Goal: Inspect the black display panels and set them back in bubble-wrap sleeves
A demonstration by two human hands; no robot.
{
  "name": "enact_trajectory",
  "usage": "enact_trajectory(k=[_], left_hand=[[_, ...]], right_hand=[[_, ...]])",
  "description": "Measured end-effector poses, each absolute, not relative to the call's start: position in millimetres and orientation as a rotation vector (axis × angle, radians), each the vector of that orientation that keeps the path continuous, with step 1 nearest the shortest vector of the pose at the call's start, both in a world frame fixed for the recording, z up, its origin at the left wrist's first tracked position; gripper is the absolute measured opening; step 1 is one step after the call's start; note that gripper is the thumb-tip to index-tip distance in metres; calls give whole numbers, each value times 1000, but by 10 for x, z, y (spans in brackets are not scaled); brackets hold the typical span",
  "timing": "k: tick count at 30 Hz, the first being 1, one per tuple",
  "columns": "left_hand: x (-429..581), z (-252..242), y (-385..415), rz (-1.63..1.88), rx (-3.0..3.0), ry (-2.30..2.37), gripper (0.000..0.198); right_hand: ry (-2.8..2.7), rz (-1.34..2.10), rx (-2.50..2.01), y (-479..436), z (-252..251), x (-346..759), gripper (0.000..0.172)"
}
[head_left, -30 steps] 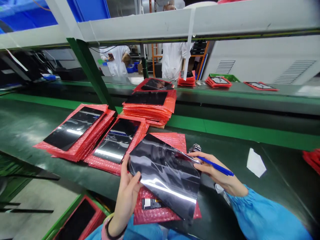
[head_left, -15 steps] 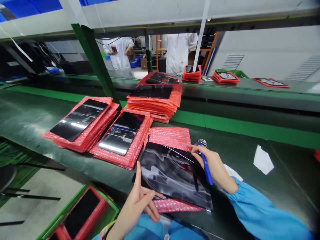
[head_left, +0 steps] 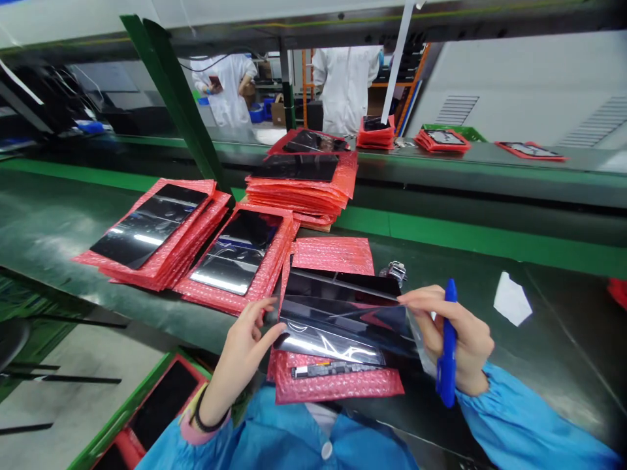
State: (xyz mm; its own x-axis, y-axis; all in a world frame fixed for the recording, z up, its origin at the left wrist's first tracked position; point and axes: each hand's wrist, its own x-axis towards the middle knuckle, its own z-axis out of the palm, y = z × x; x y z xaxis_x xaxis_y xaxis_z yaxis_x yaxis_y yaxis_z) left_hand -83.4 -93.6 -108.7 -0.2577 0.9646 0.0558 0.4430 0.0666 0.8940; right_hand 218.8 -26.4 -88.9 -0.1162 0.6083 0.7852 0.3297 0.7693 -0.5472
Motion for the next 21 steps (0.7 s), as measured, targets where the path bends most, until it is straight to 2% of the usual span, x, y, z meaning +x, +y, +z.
enact_trajectory(k=[3, 7, 8, 10, 15, 19, 21], left_hand=[[-858, -1088, -914, 1112, 1525, 1642, 16], [-849, -1056, -1001, 1258, 1646, 1588, 11], [-843, -1048, -1021, 1287, 1665, 1589, 10], [-827, -1031, -1053, 1316, 1681, 1601, 9], [-788, -980, -1105, 1376, 1671, 1618, 8], [-774, -903, -1109, 1409, 1490, 1625, 4], [-776, -867, -1057, 1418, 1335, 1620, 9]], right_hand=[[-1665, 302, -684, -326, -836, 2250, 35], [-1485, 668, -752, -426, -869, 2431, 62], [-1478, 753, -804, -444, -913, 2491, 64], [-1496, 843, -954, -471, -1031, 2613, 54], [-1582, 800, -1224, -540, -1250, 2764, 10], [-1508, 752, -1321, -681, -1096, 2644, 9], [-1389, 781, -1362, -757, -956, 2559, 10]])
